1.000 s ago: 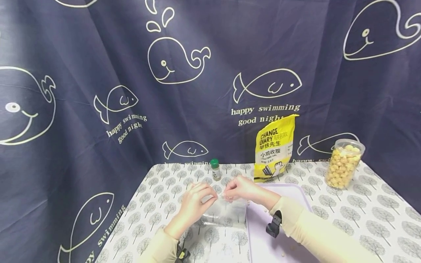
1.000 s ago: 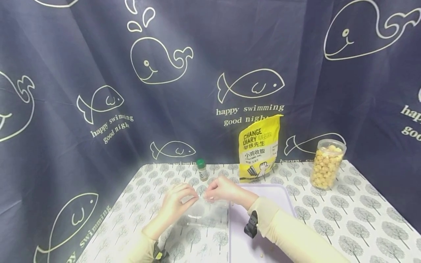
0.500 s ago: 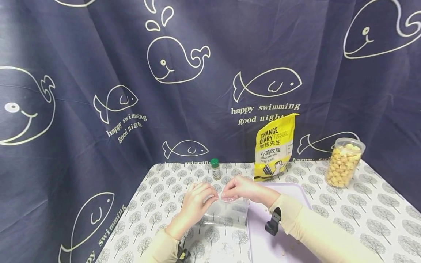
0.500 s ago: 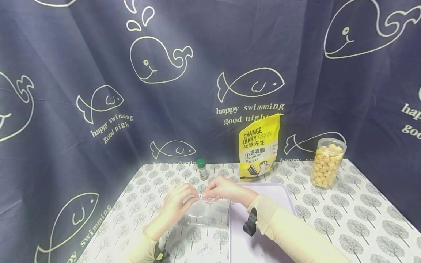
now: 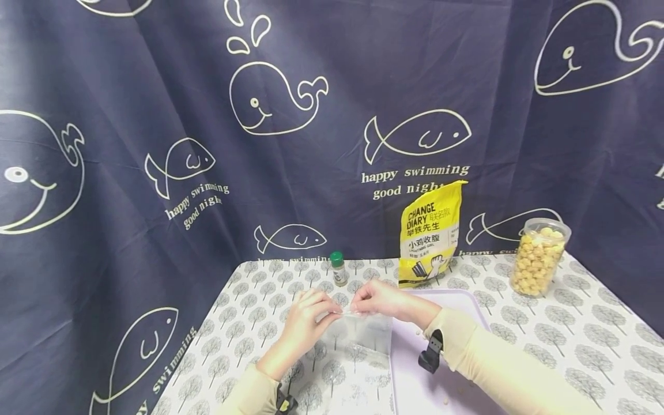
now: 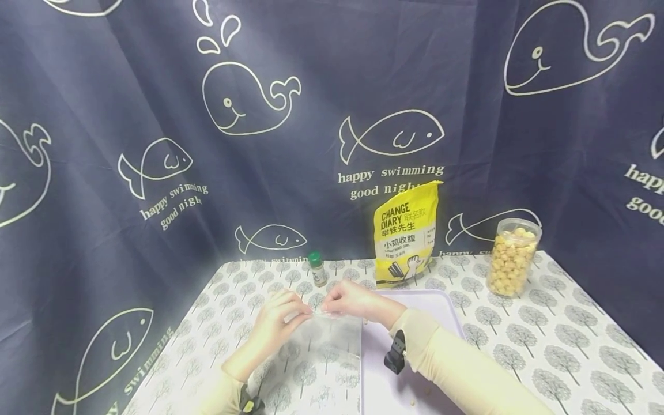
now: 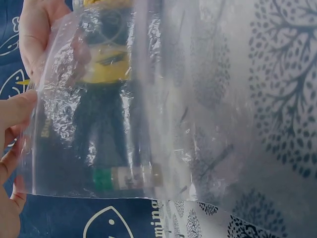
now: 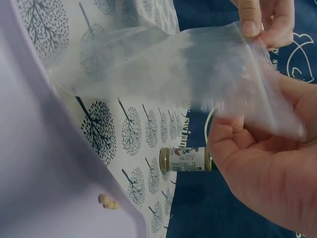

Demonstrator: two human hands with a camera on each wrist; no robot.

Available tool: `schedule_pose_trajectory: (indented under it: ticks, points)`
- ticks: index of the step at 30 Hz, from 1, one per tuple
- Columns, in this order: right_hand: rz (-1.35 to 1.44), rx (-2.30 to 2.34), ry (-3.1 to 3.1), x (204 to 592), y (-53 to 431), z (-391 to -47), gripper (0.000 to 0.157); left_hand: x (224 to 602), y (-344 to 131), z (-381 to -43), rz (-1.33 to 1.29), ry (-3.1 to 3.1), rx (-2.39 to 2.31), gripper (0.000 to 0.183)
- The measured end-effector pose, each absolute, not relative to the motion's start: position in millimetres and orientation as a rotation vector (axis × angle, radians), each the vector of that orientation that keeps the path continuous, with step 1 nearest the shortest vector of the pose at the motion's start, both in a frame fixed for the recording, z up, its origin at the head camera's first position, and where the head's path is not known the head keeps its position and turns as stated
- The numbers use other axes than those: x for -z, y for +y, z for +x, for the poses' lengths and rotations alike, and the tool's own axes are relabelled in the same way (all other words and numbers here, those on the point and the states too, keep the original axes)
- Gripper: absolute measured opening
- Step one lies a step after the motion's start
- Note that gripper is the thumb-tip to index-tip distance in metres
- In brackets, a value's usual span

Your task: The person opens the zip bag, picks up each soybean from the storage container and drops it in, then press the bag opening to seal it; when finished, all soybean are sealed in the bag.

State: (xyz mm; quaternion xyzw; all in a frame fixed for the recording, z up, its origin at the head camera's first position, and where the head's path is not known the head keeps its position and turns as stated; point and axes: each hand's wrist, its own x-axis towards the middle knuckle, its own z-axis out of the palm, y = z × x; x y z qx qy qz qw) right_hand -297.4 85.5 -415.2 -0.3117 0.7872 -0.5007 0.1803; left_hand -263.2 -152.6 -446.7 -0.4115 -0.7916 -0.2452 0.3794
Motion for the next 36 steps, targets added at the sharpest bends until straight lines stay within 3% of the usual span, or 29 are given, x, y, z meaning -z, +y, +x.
schedule_pose_trajectory:
  ticks: [19,36]
  points:
    - [-0.791,1.47,2.059,415.2,92.0,-296.3,0.012,442.4,-148.4,-253.3,-1.125,-2.053,0.553,0.006]
    - [-0.854,1.355,2.299,410.3,81.1,-292.9,0.004,444.3,-145.3,-248.6,-1.171,-2.05,0.54,0.013]
